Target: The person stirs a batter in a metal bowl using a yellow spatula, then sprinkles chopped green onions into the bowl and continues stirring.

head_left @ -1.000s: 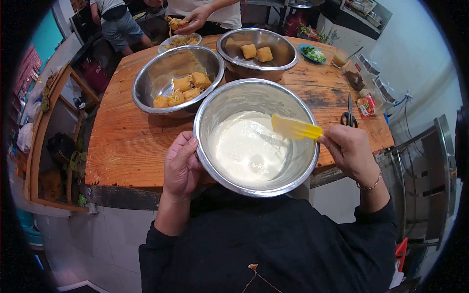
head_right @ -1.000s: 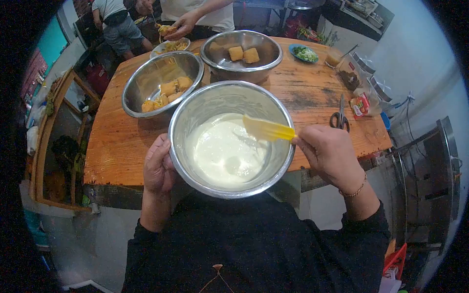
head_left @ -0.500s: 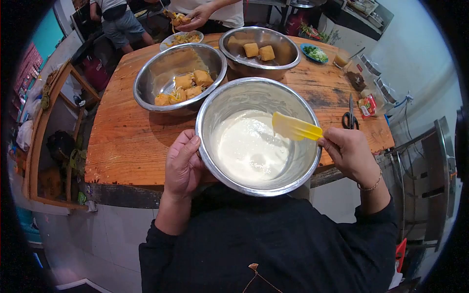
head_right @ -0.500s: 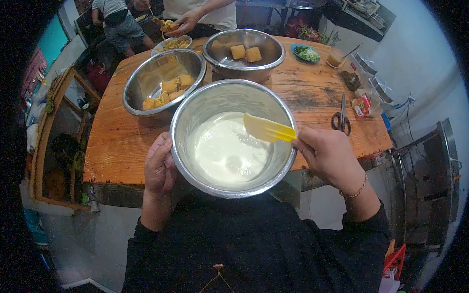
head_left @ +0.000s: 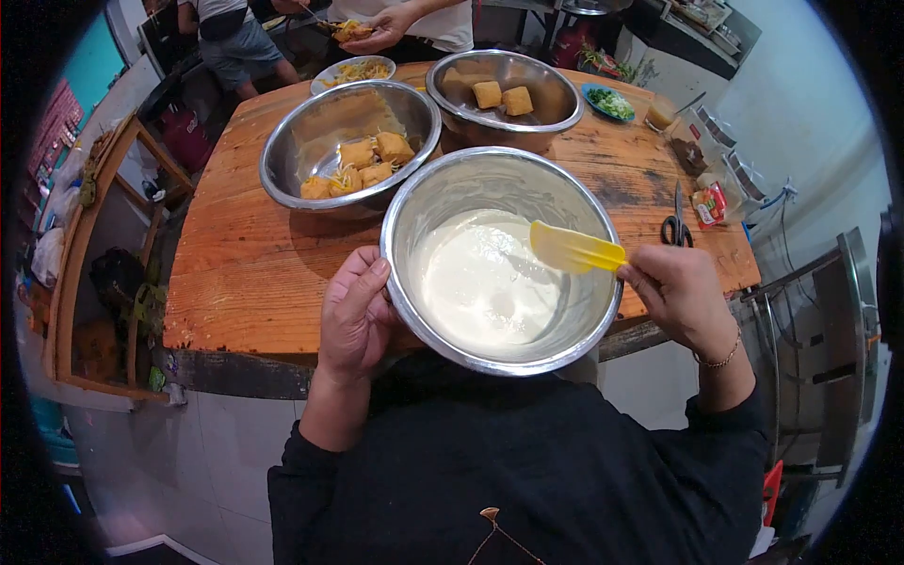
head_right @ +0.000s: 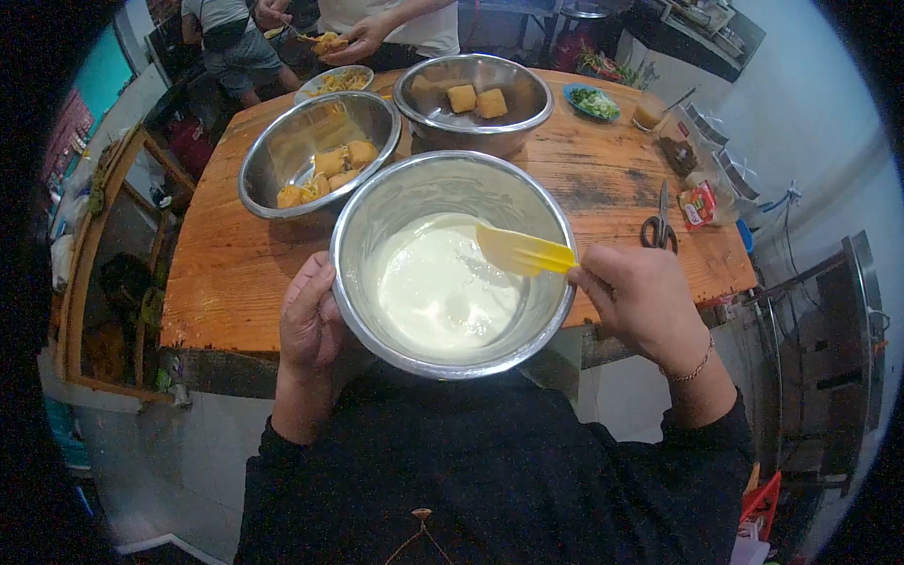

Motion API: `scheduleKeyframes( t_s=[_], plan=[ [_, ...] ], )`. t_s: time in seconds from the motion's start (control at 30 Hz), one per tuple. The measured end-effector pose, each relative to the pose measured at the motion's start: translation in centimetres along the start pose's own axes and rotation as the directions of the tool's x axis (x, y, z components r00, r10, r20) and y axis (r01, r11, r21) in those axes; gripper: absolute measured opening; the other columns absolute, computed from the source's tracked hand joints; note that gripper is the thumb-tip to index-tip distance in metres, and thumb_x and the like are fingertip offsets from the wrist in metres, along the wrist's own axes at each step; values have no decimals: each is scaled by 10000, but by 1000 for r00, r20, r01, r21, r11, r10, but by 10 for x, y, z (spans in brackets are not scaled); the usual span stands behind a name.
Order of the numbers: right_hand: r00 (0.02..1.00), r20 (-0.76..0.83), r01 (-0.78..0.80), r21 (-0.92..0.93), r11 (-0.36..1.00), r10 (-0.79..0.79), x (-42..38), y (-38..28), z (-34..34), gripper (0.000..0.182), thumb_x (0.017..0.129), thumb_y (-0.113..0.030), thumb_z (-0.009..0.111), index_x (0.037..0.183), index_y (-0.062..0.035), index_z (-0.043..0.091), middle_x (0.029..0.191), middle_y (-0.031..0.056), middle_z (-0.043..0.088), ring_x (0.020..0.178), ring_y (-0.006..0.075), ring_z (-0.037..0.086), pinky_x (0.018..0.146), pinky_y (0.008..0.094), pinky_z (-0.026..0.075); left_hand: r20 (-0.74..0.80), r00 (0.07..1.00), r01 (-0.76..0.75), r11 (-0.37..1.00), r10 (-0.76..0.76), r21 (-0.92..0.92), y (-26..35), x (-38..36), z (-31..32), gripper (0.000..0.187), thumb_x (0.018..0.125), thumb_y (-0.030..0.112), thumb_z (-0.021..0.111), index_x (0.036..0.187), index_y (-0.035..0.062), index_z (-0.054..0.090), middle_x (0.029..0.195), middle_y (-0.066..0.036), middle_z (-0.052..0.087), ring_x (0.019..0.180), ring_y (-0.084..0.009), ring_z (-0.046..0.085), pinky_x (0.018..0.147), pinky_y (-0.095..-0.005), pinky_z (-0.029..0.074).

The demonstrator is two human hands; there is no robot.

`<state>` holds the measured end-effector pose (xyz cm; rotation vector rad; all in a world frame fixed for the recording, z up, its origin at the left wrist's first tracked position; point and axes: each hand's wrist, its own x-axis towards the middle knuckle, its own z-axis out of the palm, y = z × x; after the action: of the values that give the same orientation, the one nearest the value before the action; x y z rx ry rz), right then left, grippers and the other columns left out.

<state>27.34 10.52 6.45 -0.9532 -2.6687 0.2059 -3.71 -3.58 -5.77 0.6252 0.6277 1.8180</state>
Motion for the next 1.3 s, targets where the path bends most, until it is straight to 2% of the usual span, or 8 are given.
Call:
scheduleKeyframes(
  t_s=[0.07,0.33,0.43,0.6,0.8,0.93,1.13,1.3],
  plan=[
    [994,107,-7,-32,999,11,0,-4,-6,177,885,-186,680,811,-35,623,708,151,589,670,340,614,604,423,475,-18,1000,0,1000,0,9,0,-1,0,206,1020,143,509,1151,-15,502,995,-85,628,828,-105,652,679,-224,578],
    [969,139,232,-214,949,-205,47,-14,-40,127,851,-100,631,924,-27,705,769,166,617,746,357,621,685,445,496,-53,999,12,998,-9,57,1,-2,4,235,1017,148,518,1179,-20,499,1027,-98,631,855,-124,666,687,-258,604],
    [951,206,280,-270,921,-229,87,-10,-24,130,839,-89,639,922,-20,710,812,161,622,787,345,624,693,443,488,-156,987,-7,992,26,125,4,-4,24,300,1015,144,519,1251,-38,482,1096,-121,629,878,-140,678,709,-277,619],
    [939,262,310,-365,878,-223,146,-18,26,141,816,-110,634,894,-54,737,789,140,644,810,327,660,723,431,509,-96,995,16,993,-5,118,8,-2,23,375,1018,131,501,1340,-52,441,1159,-141,622,877,-149,688,652,-281,628],
    [723,296,670,-83,738,-624,165,-52,45,144,821,-131,635,904,-107,750,783,118,643,813,326,659,716,423,517,-46,998,38,993,-33,112,10,1,22,374,1019,125,492,1346,-52,448,1143,-130,631,876,-142,685,634,-290,629],
    [677,575,622,-114,775,-459,128,-77,10,127,815,-128,655,875,-103,765,790,89,646,823,302,661,731,412,510,-93,995,35,994,-26,100,8,0,21,379,1013,119,502,1346,-54,446,1153,-134,629,898,-148,683,670,-297,631],
    [803,351,591,-363,720,-482,123,-71,-15,141,812,-101,619,802,-69,756,751,97,633,810,254,643,817,388,475,-82,997,11,997,-5,78,6,2,22,376,1007,100,505,1339,-62,435,1207,-164,602,980,-181,673,736,-333,635],
    [711,300,701,-373,607,-636,144,-81,23,153,820,-110,592,746,-67,718,783,101,652,815,249,647,805,380,482,-95,995,5,998,1,65,4,3,24,361,1013,98,494,1332,-63,440,1192,-159,607,983,-178,670,762,-330,626]
  ],
)
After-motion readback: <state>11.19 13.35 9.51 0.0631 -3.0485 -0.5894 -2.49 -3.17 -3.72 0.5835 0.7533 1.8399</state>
